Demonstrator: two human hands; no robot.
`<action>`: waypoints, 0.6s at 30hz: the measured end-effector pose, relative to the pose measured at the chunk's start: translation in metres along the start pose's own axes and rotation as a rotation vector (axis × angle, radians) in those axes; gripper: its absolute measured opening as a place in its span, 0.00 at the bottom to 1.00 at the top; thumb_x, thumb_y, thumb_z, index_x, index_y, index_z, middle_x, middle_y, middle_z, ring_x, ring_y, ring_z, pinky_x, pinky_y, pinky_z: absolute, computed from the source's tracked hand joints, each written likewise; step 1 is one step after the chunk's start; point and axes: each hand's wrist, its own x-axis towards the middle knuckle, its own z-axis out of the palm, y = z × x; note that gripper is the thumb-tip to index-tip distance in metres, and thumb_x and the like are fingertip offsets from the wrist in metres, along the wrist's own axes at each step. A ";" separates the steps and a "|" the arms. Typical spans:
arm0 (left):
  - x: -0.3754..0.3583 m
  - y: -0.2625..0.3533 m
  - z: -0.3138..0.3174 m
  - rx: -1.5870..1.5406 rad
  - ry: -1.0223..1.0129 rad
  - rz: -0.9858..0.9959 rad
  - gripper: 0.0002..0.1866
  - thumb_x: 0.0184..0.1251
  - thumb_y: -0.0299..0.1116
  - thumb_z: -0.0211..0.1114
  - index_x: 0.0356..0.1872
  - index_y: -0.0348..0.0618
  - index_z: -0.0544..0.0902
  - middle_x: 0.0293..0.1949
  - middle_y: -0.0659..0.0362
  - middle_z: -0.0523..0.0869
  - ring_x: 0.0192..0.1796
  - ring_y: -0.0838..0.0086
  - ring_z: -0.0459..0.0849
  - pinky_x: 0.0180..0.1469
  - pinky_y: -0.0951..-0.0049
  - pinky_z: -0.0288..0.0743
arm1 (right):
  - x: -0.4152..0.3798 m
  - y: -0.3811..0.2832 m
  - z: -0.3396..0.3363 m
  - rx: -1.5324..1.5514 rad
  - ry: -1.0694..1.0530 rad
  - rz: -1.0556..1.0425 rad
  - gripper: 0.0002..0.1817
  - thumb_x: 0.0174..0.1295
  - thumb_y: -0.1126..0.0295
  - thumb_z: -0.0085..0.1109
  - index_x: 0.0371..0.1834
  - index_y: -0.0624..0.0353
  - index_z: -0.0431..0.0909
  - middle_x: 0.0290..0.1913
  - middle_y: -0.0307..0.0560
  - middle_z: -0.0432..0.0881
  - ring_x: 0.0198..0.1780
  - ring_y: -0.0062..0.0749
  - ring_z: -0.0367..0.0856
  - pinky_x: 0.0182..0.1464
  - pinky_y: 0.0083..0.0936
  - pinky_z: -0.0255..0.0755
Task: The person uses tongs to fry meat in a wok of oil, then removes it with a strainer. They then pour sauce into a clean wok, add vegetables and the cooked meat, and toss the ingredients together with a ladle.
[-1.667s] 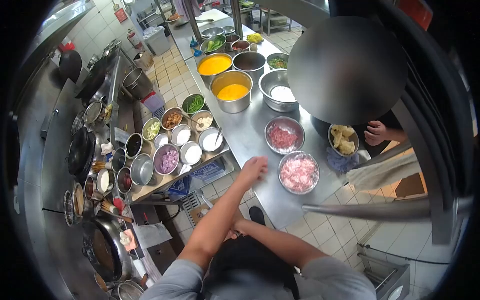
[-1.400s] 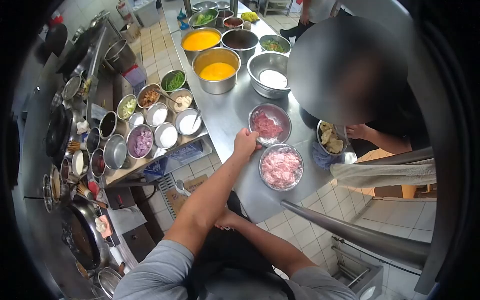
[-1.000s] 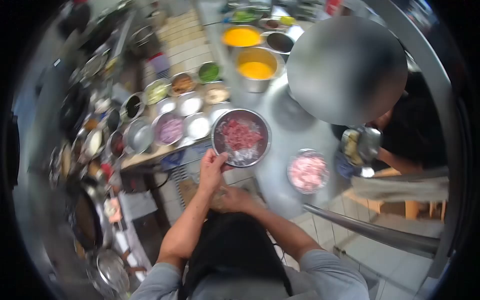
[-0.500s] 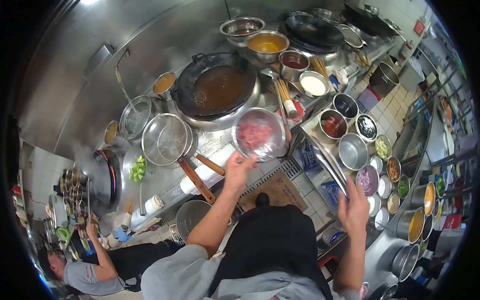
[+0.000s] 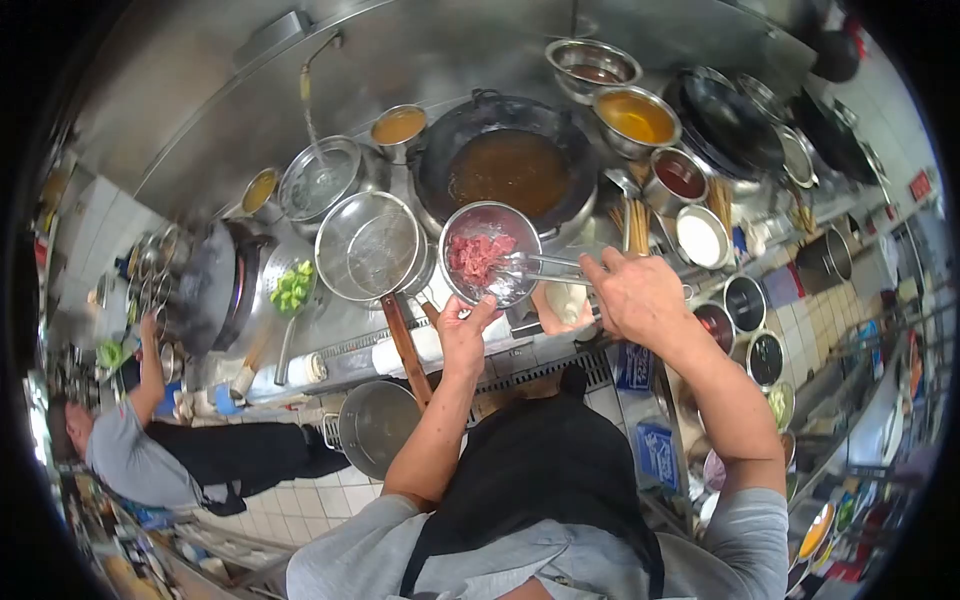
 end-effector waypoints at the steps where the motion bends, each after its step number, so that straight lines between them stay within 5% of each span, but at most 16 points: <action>1: 0.003 0.001 0.003 0.000 0.028 0.020 0.10 0.65 0.24 0.67 0.30 0.45 0.73 0.41 0.57 0.86 0.44 0.73 0.85 0.49 0.65 0.83 | 0.006 0.009 0.004 0.019 -0.030 -0.010 0.24 0.54 0.66 0.61 0.56 0.59 0.77 0.35 0.48 0.79 0.35 0.42 0.84 0.36 0.36 0.77; 18: 0.042 -0.023 0.017 -0.078 0.436 0.002 0.09 0.65 0.27 0.68 0.31 0.45 0.74 0.36 0.59 0.84 0.36 0.74 0.84 0.44 0.69 0.85 | 0.088 0.124 0.045 0.313 0.094 -0.014 0.19 0.55 0.69 0.62 0.53 0.56 0.81 0.37 0.52 0.82 0.40 0.51 0.83 0.43 0.43 0.76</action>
